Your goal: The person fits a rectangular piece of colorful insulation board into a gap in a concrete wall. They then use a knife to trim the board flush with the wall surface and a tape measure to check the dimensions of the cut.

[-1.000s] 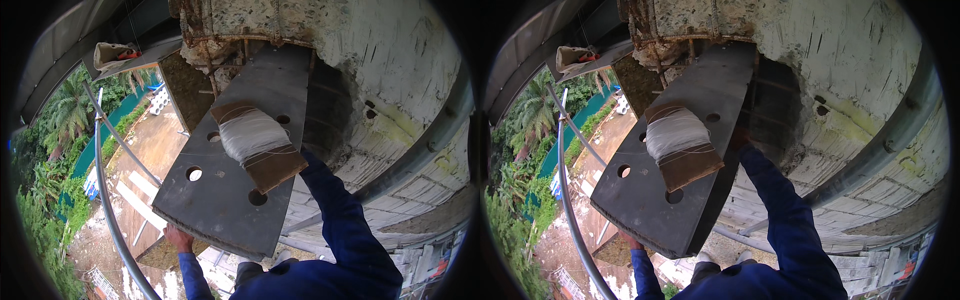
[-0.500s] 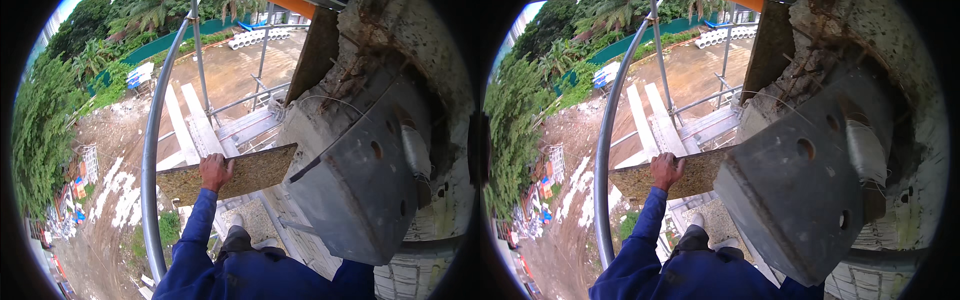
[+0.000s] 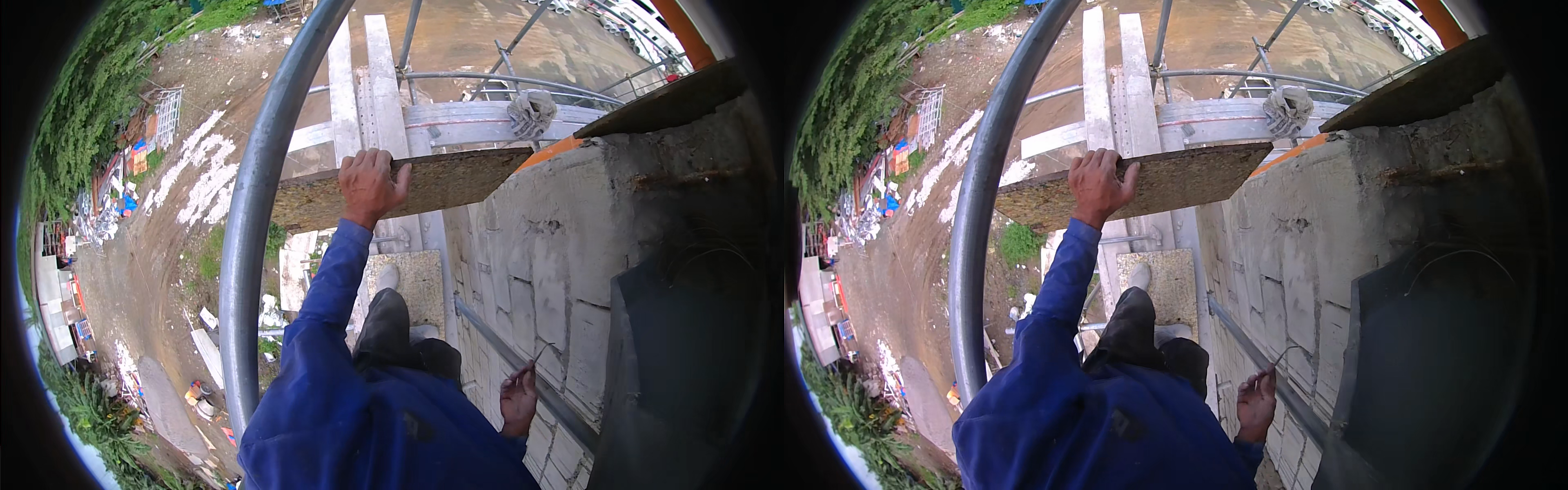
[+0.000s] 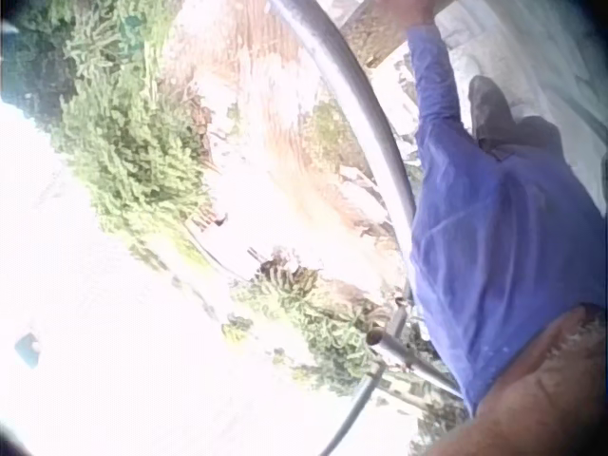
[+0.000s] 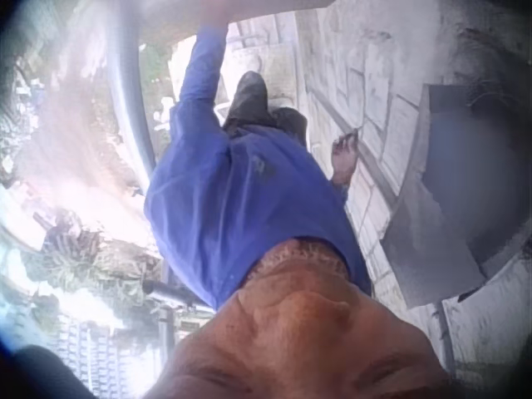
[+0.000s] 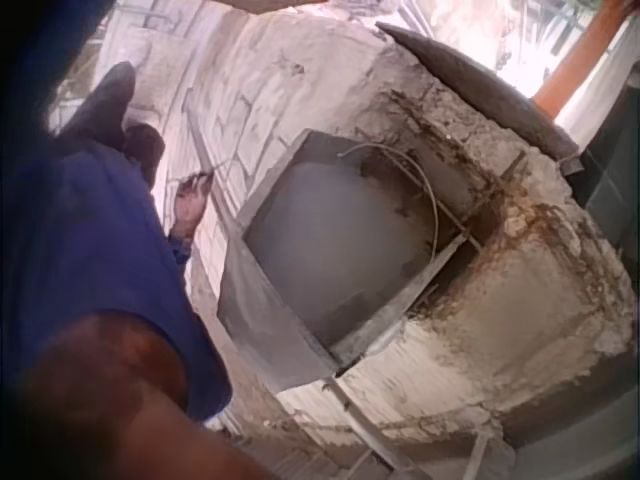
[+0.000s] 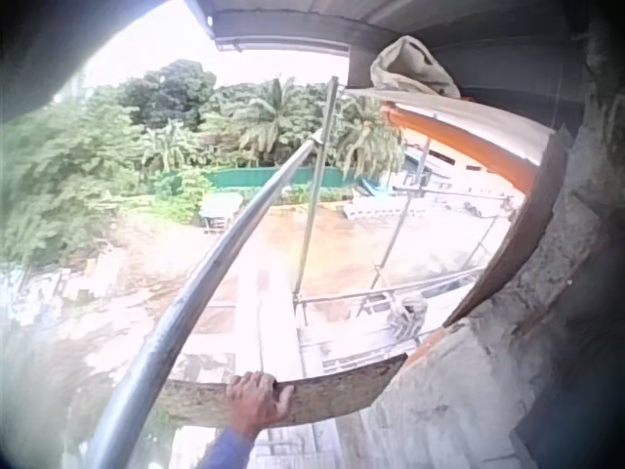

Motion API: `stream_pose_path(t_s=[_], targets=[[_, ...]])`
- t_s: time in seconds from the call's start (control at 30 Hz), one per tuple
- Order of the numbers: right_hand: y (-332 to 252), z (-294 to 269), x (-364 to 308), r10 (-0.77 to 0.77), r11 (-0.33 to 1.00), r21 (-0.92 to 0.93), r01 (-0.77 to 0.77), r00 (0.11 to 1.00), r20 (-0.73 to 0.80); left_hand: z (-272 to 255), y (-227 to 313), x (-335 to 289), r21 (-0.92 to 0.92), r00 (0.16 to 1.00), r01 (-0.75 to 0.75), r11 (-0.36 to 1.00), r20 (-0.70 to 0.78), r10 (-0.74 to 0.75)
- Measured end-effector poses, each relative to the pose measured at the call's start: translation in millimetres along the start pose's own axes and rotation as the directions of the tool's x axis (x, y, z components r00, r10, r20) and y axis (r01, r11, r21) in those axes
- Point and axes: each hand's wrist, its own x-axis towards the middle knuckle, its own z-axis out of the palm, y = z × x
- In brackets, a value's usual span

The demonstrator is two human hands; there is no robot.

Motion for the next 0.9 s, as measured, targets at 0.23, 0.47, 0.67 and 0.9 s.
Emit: stream_pose_path(t_s=[0.23, 0.47, 0.67, 0.9], targets=[[71, 83, 93, 0.307, 0.879, -0.415, -0.236, 0.945, 0.114, 54, -56, -42, 0.062, 0.999, 0.044, 0.997, -0.025, -0.043], [77, 64, 194, 0.304, 0.797, -0.565, -0.214, 0.950, 0.069, 119, -96, -128, 0.095, 0.994, 0.107, 0.990, 0.002, -0.108], [124, 19, 278, 0.273, 0.846, -0.493, -0.205, 0.959, 0.071, 176, -123, -201, 0.142, 0.979, 0.159, 0.977, 0.108, -0.175], [226, 5, 384, 0.328, 0.753, -0.635, -0.173, 0.935, 0.134, 260, -150, -264, 0.119, 0.971, 0.132, 0.984, 0.184, -0.152]])
